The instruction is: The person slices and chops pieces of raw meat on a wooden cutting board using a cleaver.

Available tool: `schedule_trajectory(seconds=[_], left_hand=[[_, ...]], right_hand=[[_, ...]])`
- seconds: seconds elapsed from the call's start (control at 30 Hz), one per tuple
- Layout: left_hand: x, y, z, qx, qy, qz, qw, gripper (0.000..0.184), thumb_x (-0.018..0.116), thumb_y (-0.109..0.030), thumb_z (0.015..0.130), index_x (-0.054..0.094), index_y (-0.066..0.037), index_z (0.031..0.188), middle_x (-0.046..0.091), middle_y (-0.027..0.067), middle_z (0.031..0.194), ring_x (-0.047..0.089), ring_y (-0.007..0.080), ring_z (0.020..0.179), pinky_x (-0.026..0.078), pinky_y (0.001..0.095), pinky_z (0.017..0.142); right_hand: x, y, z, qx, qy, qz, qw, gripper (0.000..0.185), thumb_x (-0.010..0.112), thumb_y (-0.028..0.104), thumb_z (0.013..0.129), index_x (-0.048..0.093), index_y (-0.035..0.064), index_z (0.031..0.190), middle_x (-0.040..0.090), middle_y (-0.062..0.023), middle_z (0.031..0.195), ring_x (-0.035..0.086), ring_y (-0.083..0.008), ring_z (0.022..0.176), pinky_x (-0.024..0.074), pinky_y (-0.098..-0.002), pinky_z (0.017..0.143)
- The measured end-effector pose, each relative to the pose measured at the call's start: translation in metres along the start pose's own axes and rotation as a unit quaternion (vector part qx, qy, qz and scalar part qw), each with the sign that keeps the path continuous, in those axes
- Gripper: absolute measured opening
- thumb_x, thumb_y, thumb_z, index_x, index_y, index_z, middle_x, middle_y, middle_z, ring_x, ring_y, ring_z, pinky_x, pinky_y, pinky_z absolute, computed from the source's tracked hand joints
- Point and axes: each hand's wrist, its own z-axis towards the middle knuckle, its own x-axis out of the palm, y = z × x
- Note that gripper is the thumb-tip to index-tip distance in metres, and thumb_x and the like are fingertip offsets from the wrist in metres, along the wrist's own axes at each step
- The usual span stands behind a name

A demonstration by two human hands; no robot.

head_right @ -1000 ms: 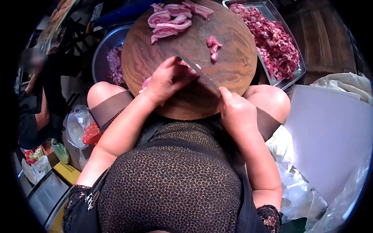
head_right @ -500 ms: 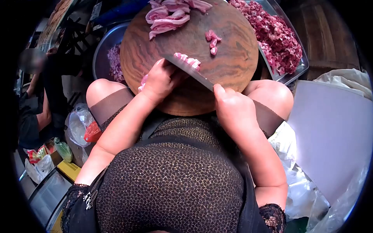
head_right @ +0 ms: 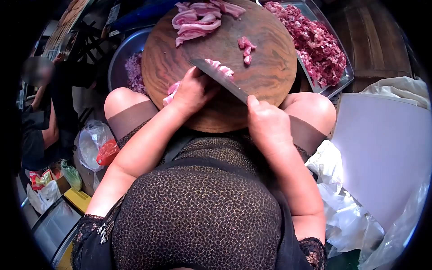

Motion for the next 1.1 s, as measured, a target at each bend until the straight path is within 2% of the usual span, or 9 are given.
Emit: schedule_trajectory(seconds=[0.17,0.2,0.4,0.53,0.67,0.77,0.93,1.0,1.1], left_hand=[[0.003,0.000,-0.003,-0.077,0.009,-0.035,0.996,0.047,0.072,-0.012,0.078,0.065,-0.014,0.125,0.062,0.0090,0.124,0.056,0.0336,0.114,0.045,0.0428,0.104],[0.003,0.001,-0.003,-0.081,0.007,-0.035,0.996,0.047,0.072,-0.012,0.078,0.065,-0.014,0.125,0.062,0.0090,0.124,0.056,0.0336,0.114,0.045,0.0428,0.104],[0.005,0.006,-0.003,-0.058,0.029,0.005,0.998,0.048,0.073,-0.013,0.078,0.065,-0.015,0.126,0.061,0.0118,0.125,0.054,0.0341,0.117,0.042,0.0447,0.107],[0.000,0.000,0.003,-0.048,-0.010,0.023,0.999,0.049,0.076,-0.015,0.075,0.064,-0.009,0.123,0.059,0.0161,0.127,0.052,0.0374,0.122,0.041,0.0440,0.108],[-0.004,-0.007,-0.006,-0.061,0.013,0.033,0.997,0.051,0.077,-0.020,0.076,0.062,-0.005,0.123,0.059,0.0158,0.127,0.054,0.0361,0.120,0.042,0.0434,0.107],[-0.012,-0.006,-0.010,-0.107,0.055,0.020,0.992,0.050,0.078,-0.023,0.076,0.063,-0.006,0.120,0.060,0.0135,0.125,0.057,0.0347,0.116,0.045,0.0433,0.102],[-0.017,-0.008,-0.011,-0.085,-0.022,0.054,0.995,0.034,0.076,-0.023,0.080,0.069,-0.007,0.109,0.062,0.0137,0.114,0.061,0.0326,0.104,0.051,0.0417,0.091],[-0.009,-0.002,-0.017,-0.046,-0.002,0.045,0.998,0.032,0.075,-0.020,0.080,0.070,-0.008,0.109,0.063,0.0132,0.112,0.062,0.0327,0.101,0.051,0.0418,0.090],[-0.004,0.003,-0.017,-0.068,0.026,0.025,0.997,0.035,0.076,-0.016,0.078,0.069,-0.009,0.111,0.064,0.0127,0.110,0.062,0.0332,0.100,0.051,0.0422,0.091]], right_hand=[[-0.018,-0.023,0.015,-0.016,0.092,0.033,0.995,0.007,0.056,0.006,0.086,0.057,0.0053,0.093,0.064,-0.0131,0.073,0.066,-0.0318,0.068,0.0536,-0.0432,0.059],[-0.019,-0.026,0.021,-0.013,0.144,0.047,0.988,0.008,0.055,0.006,0.088,0.058,0.0037,0.095,0.064,-0.0150,0.075,0.065,-0.0344,0.070,0.0526,-0.0446,0.061],[-0.016,-0.013,0.056,-0.033,0.195,0.033,0.980,0.007,0.052,0.006,0.087,0.058,0.0019,0.086,0.069,-0.0192,0.079,0.071,-0.0342,0.075,0.0567,-0.0461,0.065],[0.017,0.014,0.103,-0.064,0.120,0.045,0.990,0.010,0.052,0.008,0.088,0.061,0.0027,0.088,0.071,-0.0170,0.079,0.071,-0.0320,0.073,0.0578,-0.0426,0.063],[0.012,0.000,0.092,-0.052,0.141,0.045,0.988,0.013,0.053,0.010,0.088,0.063,0.0027,0.090,0.069,-0.0177,0.078,0.070,-0.0352,0.075,0.0569,-0.0456,0.065],[0.000,-0.035,0.055,0.007,0.134,0.063,0.989,0.013,0.054,0.013,0.091,0.063,0.0031,0.091,0.068,-0.0198,0.076,0.068,-0.0389,0.074,0.0545,-0.0492,0.065],[-0.014,-0.033,0.012,0.105,0.072,0.081,0.988,0.014,0.061,0.020,0.093,0.062,0.0060,0.092,0.065,-0.0198,0.072,0.065,-0.0408,0.070,0.0503,-0.0508,0.063],[-0.017,-0.023,0.002,0.027,0.055,0.060,0.996,0.013,0.061,0.021,0.093,0.061,0.0075,0.092,0.063,-0.0155,0.066,0.065,-0.0339,0.064,0.0511,-0.0459,0.058],[-0.009,-0.012,-0.003,0.003,0.084,0.042,0.996,0.010,0.057,0.014,0.093,0.058,0.0043,0.090,0.066,-0.0153,0.074,0.066,-0.0335,0.068,0.0528,-0.0431,0.058]])
